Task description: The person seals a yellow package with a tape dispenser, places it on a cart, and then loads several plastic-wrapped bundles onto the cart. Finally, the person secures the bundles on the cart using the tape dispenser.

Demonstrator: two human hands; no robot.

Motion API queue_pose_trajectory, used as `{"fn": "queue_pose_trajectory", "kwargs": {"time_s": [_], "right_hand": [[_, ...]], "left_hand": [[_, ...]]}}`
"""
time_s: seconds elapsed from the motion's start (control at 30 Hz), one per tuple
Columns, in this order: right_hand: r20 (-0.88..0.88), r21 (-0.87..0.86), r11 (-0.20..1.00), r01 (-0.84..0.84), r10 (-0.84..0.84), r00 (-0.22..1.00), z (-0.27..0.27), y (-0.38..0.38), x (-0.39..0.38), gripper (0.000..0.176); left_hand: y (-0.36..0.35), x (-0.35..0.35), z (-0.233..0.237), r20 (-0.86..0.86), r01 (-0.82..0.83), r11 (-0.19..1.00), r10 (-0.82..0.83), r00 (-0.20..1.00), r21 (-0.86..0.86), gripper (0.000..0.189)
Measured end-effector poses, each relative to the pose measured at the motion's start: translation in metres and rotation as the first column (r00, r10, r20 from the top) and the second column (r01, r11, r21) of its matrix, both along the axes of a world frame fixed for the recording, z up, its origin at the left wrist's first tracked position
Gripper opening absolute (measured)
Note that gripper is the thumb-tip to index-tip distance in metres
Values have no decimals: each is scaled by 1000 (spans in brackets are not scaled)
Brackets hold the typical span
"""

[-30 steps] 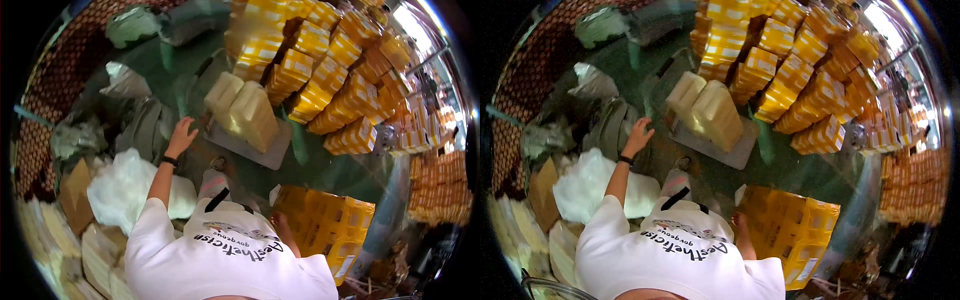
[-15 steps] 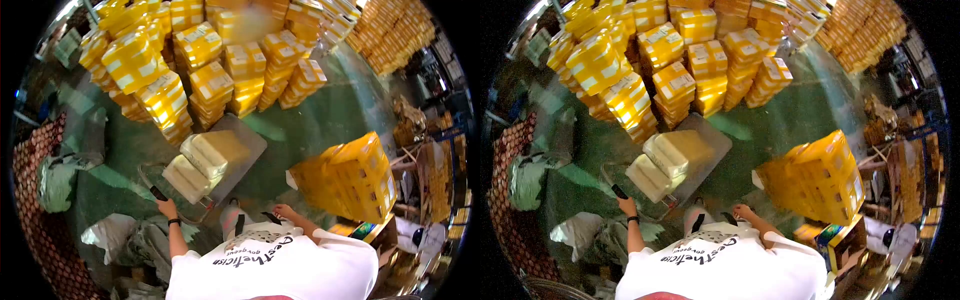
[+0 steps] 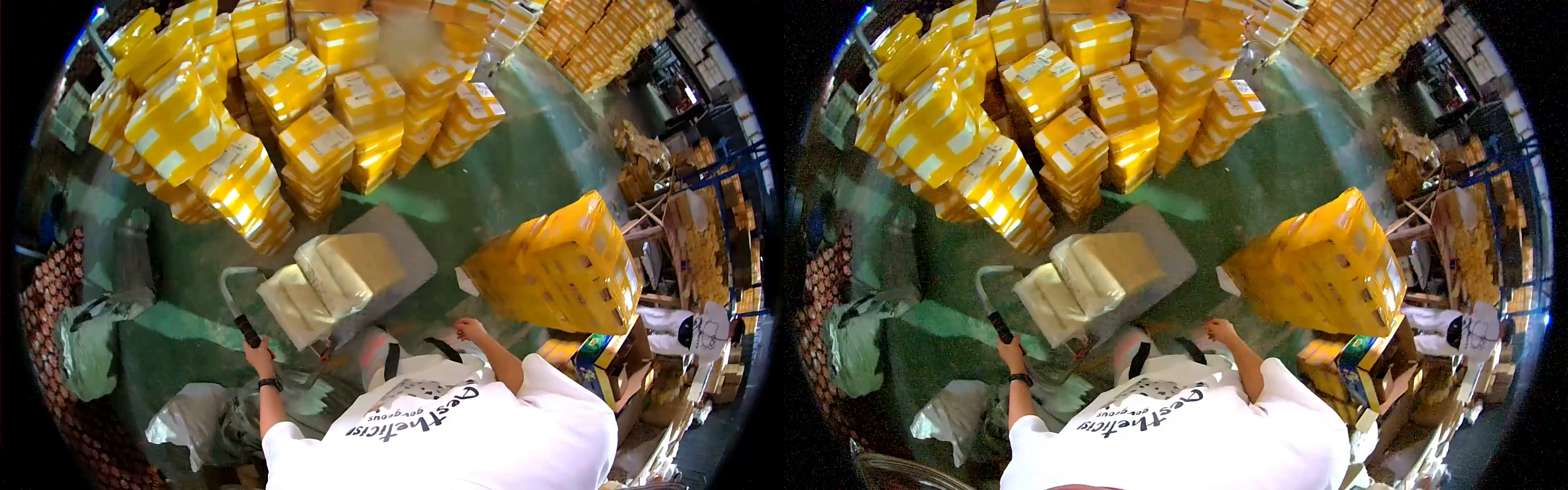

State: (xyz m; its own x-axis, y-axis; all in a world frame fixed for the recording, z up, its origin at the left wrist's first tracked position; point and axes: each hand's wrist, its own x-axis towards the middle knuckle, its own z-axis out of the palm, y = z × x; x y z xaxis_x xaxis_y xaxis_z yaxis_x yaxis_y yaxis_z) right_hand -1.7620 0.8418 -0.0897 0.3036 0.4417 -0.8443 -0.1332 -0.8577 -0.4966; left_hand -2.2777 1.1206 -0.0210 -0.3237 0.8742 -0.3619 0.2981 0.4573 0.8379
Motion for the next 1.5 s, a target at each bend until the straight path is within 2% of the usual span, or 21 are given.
{"fn": "queue_pose_trajectory", "kwargs": {"time_s": [0.1,0.17,0.23,0.33,0.4,0.43,0.53,0.57,0.67,0.8,0.83,0.9,0.93,1.07,1.1,1.2,1.27,1.33,1.37,1.4,1.5], "right_hand": [[23,-84,994,63,-61,998,17,-12,-14,15],[-103,-70,991,112,-119,988,16,-22,-16,15],[-216,-93,970,226,-241,946,7,-31,-13,17],[12,-14,994,107,-107,994,1,-27,-6,17],[13,-41,990,133,-133,991,5,-26,-4,17],[-9,-33,988,151,-151,989,8,-27,-4,17],[-119,-3,990,141,-140,983,1,-35,3,16],[-162,7,992,125,-122,979,-5,-41,9,16],[-189,23,975,220,-212,959,-4,-37,34,15],[64,-37,999,-6,8,998,3,-19,81,15],[9,0,999,54,-54,998,-1,-18,92,15],[-109,52,981,185,-178,978,-11,-24,112,17],[-65,56,984,169,-165,984,-5,-27,116,17],[19,83,991,109,-111,994,4,-41,126,18],[19,89,992,95,-97,995,2,-53,128,18],[-52,17,983,185,-184,982,-35,-94,135,18],[-159,-68,961,268,-275,948,-36,-106,144,17],[-178,-94,961,259,-272,946,-35,-111,150,17],[-145,-74,974,214,-223,964,-36,-114,154,16],[-108,-53,984,168,-173,979,-38,-116,159,16],[-259,-66,891,448,-449,855,-48,-111,168,14]], "left_hand": [[7,11,-5,1,1,1000,-1,1000,-1,37],[12,2,-38,-7,74,996,-74,997,57,40],[8,19,-22,14,82,995,-83,996,56,41],[4,67,-6,-17,10,999,-9,1000,44,45],[1,84,-7,-28,44,998,-42,999,51,48],[8,93,-13,-354,142,989,-122,927,32,49],[4,131,2,-248,93,993,-107,963,-67,50],[3,135,-18,-430,191,980,-152,890,48,51],[-1,160,-35,-479,248,963,-168,862,108,55],[1,215,-27,-327,107,991,-127,937,-80,58],[-3,231,-25,-575,242,939,-62,816,243,58],[-2,262,3,-406,136,991,-130,905,-15,57],[-1,279,17,-313,99,984,-143,939,-151,57],[6,318,-5,-151,129,982,-150,977,-142,54],[3,337,17,-215,128,989,-140,967,-71,52],[5,369,6,-70,129,990,-133,989,-54,50],[6,396,17,-128,146,986,-156,979,-85,42],[20,396,-57,-260,250,968,-237,936,14,46],[18,414,-35,-163,205,977,-213,963,-63,48],[18,428,-28,-178,195,979,-202,963,-60,47],[19,465,-25,-219,186,982,-186,958,-20,46]]}}
